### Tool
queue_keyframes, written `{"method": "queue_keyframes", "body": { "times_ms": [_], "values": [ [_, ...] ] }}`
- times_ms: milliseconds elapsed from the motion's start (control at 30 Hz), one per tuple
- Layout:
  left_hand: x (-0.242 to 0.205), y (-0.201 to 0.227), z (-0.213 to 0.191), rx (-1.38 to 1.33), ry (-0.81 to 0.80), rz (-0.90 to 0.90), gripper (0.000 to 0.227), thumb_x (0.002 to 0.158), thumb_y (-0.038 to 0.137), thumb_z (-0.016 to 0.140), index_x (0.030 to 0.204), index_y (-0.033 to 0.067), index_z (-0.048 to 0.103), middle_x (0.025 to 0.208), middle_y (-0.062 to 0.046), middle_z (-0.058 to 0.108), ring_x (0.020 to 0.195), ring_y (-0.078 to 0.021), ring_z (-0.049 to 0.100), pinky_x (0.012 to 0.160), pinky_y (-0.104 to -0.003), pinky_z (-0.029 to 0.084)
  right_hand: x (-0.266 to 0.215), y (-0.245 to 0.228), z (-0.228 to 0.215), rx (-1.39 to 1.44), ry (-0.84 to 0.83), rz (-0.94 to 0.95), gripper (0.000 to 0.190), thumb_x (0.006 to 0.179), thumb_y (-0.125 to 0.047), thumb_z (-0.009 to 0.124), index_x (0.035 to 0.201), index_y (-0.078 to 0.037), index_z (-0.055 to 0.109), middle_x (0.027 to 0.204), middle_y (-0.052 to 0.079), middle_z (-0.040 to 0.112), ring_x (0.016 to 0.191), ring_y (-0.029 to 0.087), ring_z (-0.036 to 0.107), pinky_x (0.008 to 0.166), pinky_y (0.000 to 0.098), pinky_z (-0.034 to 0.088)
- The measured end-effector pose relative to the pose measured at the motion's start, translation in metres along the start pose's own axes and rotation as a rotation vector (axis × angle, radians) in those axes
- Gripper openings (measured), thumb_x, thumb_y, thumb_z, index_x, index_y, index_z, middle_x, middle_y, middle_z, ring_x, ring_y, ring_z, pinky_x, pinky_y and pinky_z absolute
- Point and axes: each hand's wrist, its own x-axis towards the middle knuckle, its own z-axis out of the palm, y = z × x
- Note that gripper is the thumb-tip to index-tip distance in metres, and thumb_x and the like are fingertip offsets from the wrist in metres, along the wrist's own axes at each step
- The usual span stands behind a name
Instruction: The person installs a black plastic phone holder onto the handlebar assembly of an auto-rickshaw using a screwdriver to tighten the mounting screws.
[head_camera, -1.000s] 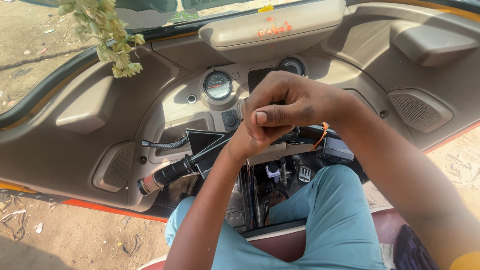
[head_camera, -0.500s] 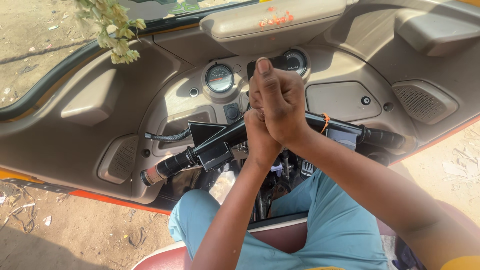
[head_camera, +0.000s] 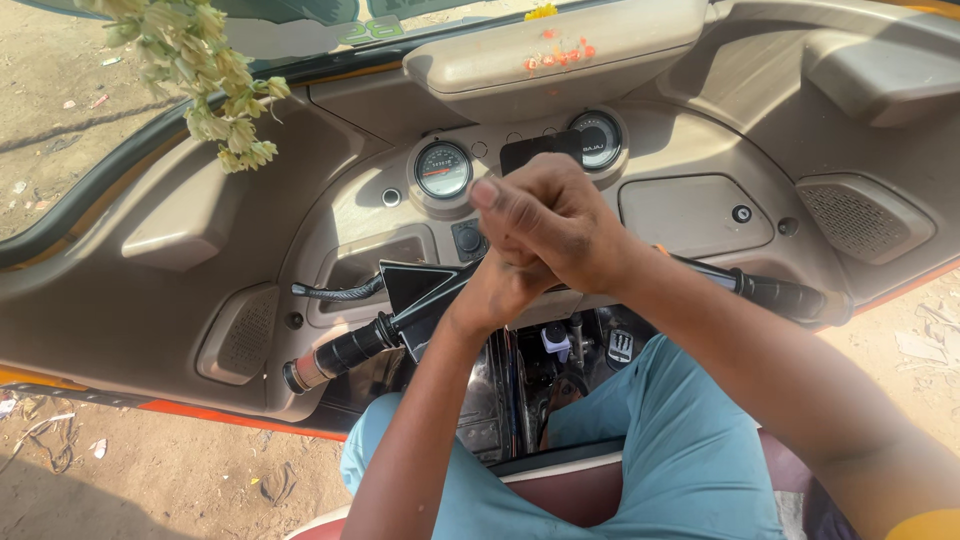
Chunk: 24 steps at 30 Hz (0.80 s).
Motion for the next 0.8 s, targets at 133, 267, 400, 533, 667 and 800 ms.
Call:
{"method": "queue_keyframes", "body": {
  "times_ms": [133, 267, 400, 533, 667, 800],
  "values": [
    [-0.008, -0.006, 0.041, 0.334, 0.417, 0.194, 0.022, 0.088, 0.007, 0.073, 0.105, -0.0005, 0.063, 0.099, -0.010, 0.069, 0.089, -0.0211, 0.067, 0.081, -0.030, 0.055, -0.011, 0.005, 0.024, 0.041, 0.532, -0.127, 0.056, 0.115, -0.036, 0.050, 0.068, -0.006, 0.041, 0.054, -0.002, 0.037, 0.047, 0.006, 0.029, 0.045, 0.0237, 0.024],
    [0.000, -0.017, 0.030, 0.315, 0.235, 0.228, 0.013, 0.095, 0.014, 0.070, 0.099, 0.0016, 0.069, 0.090, -0.009, 0.073, 0.086, -0.0176, 0.073, 0.078, -0.029, 0.056, -0.013, -0.009, 0.014, 0.008, 0.130, -0.186, 0.055, 0.118, -0.035, 0.048, 0.072, -0.005, 0.048, 0.064, 0.001, 0.045, 0.054, 0.009, 0.042, 0.053, 0.0260, 0.035],
    [0.018, -0.006, -0.005, 0.017, -0.110, 0.026, 0.019, 0.095, 0.016, 0.066, 0.106, 0.0016, 0.071, 0.103, -0.008, 0.073, 0.099, -0.0176, 0.070, 0.087, -0.032, 0.057, 0.017, -0.021, -0.031, 0.290, -0.478, 0.042, 0.057, 0.111, -0.035, 0.052, 0.062, -0.007, 0.049, 0.052, 0.000, 0.045, 0.045, 0.010, 0.044, 0.044, 0.0262, 0.034],
    [0.025, 0.012, -0.012, 0.055, -0.169, -0.278, 0.018, 0.090, 0.011, 0.077, 0.097, -0.0042, 0.070, 0.084, -0.012, 0.057, 0.075, -0.0236, 0.051, 0.065, -0.039, 0.042, 0.011, -0.004, -0.024, 0.487, -0.223, 0.204, 0.057, 0.109, -0.033, 0.057, 0.060, -0.010, 0.039, 0.052, -0.001, 0.035, 0.042, 0.006, 0.027, 0.036, 0.0260, 0.023],
    [0.015, 0.023, 0.011, 0.188, 0.007, 0.139, 0.017, 0.088, 0.007, 0.065, 0.104, 0.0001, 0.065, 0.097, -0.005, 0.066, 0.089, -0.0190, 0.064, 0.079, -0.035, 0.052, -0.012, 0.011, -0.003, 0.237, 0.316, -0.054, 0.057, 0.114, -0.035, 0.052, 0.065, -0.011, 0.037, 0.055, -0.002, 0.036, 0.048, 0.006, 0.030, 0.044, 0.0257, 0.023],
    [0.007, 0.007, 0.051, 0.397, 0.373, 0.228, 0.020, 0.088, 0.010, 0.066, 0.103, 0.0005, 0.058, 0.089, -0.002, 0.065, 0.082, -0.0163, 0.066, 0.072, -0.033, 0.053, -0.019, 0.010, 0.021, 0.048, 0.599, -0.169, 0.056, 0.113, -0.039, 0.051, 0.067, -0.009, 0.040, 0.057, -0.001, 0.042, 0.049, 0.006, 0.034, 0.045, 0.0255, 0.025]
  ]
}}
